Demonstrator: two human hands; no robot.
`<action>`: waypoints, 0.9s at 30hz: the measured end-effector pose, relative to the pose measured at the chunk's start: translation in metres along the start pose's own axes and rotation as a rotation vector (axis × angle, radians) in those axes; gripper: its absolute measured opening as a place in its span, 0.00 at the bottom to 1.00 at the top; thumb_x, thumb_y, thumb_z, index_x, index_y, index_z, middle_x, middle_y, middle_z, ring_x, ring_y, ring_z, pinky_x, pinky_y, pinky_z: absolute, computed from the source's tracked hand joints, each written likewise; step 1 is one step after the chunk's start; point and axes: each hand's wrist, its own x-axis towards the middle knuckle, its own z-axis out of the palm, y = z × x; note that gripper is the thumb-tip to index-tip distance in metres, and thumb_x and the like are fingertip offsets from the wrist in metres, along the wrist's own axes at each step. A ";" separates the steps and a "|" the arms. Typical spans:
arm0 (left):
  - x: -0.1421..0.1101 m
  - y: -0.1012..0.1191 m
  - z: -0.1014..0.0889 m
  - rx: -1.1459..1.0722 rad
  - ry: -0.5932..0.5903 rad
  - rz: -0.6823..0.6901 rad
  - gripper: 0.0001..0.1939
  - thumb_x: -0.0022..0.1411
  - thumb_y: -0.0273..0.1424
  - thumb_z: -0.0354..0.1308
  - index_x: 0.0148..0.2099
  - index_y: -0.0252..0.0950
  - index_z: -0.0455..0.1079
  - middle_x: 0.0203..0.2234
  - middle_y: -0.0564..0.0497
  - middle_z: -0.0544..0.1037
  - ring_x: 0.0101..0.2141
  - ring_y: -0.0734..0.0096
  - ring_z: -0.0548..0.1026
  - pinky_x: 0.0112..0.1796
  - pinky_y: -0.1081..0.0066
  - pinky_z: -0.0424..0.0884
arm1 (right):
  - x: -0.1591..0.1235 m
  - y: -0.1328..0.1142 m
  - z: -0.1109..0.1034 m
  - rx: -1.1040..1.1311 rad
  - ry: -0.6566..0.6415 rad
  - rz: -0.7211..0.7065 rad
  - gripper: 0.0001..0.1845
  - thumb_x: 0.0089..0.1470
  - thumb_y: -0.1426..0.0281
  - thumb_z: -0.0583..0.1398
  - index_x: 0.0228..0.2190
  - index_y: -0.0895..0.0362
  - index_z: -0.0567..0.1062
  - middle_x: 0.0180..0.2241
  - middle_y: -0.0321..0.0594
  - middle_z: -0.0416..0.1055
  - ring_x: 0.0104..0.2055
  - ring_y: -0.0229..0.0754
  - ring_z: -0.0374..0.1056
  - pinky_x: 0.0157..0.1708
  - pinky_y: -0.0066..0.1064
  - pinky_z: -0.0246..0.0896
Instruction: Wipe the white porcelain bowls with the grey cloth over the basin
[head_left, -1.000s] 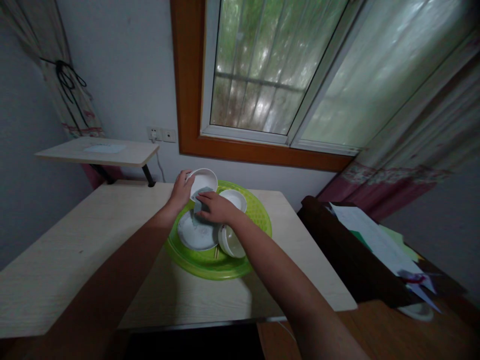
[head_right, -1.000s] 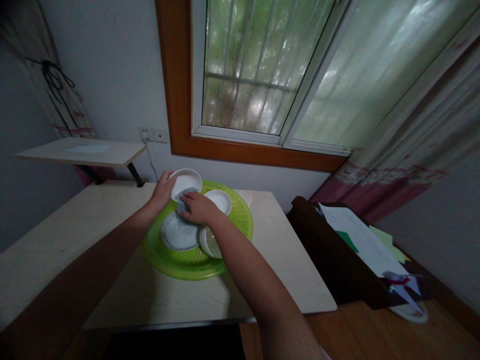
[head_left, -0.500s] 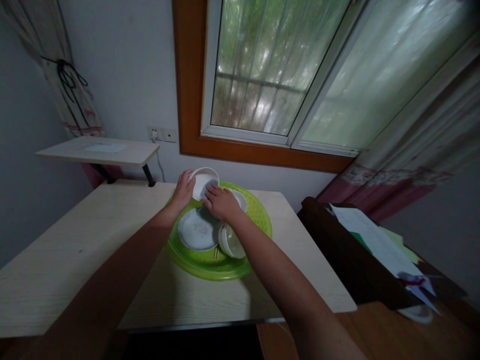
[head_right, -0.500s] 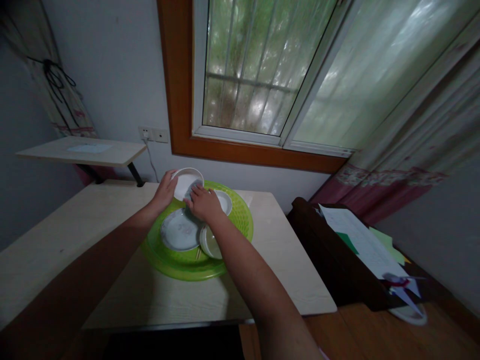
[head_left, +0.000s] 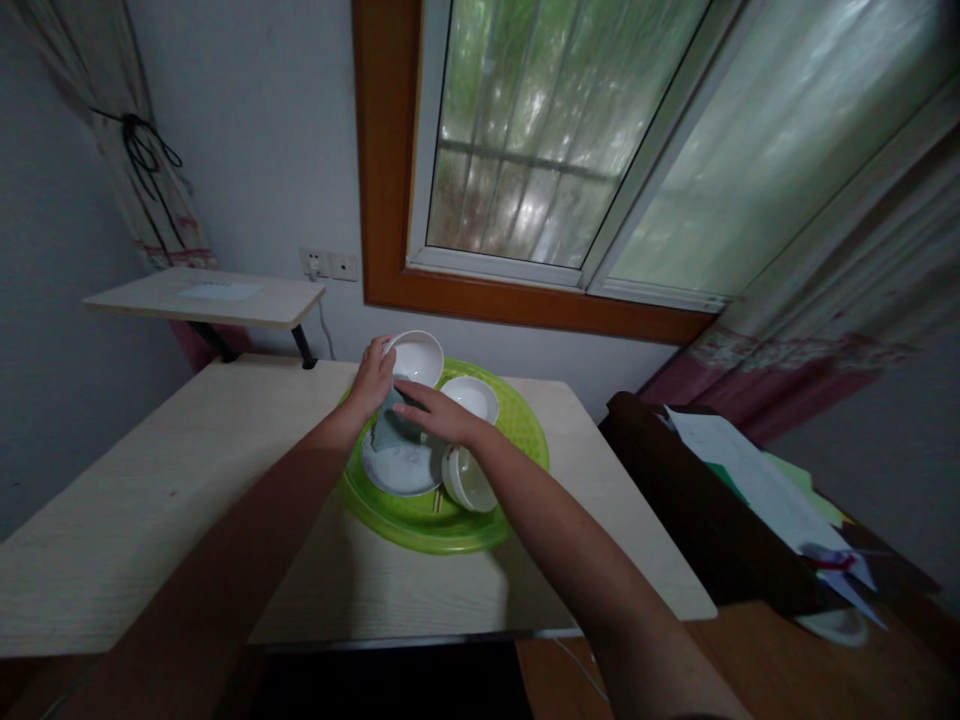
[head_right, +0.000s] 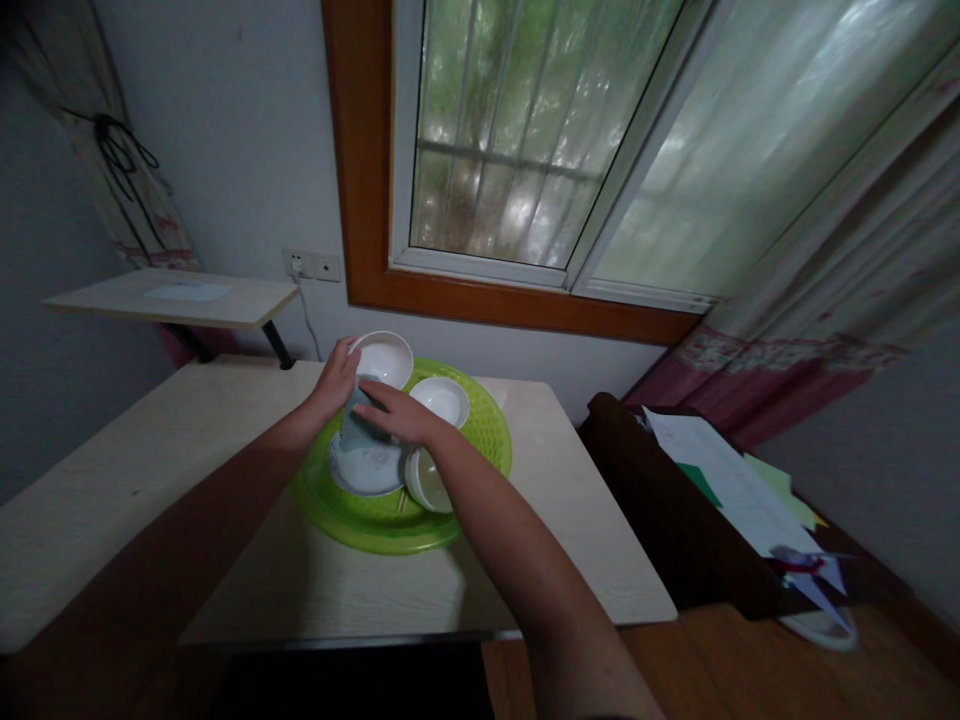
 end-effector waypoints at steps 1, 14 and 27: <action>0.000 0.000 0.000 0.000 -0.001 0.002 0.17 0.70 0.38 0.47 0.57 0.40 0.64 0.54 0.41 0.71 0.58 0.58 0.67 0.63 0.56 0.59 | 0.000 0.000 -0.001 0.046 0.003 0.015 0.35 0.69 0.52 0.51 0.67 0.62 0.61 0.69 0.51 0.59 0.70 0.45 0.57 0.70 0.39 0.49; 0.003 -0.004 0.002 -0.036 -0.044 -0.018 0.19 0.68 0.40 0.50 0.57 0.38 0.65 0.55 0.40 0.70 0.59 0.58 0.67 0.64 0.56 0.58 | -0.010 0.002 -0.007 -0.598 0.150 0.198 0.26 0.71 0.56 0.51 0.58 0.60 0.73 0.67 0.53 0.61 0.73 0.53 0.49 0.69 0.56 0.47; 0.002 -0.005 0.001 -0.027 -0.022 -0.053 0.18 0.69 0.39 0.49 0.57 0.40 0.65 0.56 0.41 0.70 0.60 0.58 0.67 0.64 0.55 0.57 | 0.002 -0.002 0.000 0.095 -0.012 0.097 0.32 0.70 0.57 0.51 0.69 0.55 0.57 0.71 0.43 0.54 0.72 0.44 0.53 0.71 0.43 0.48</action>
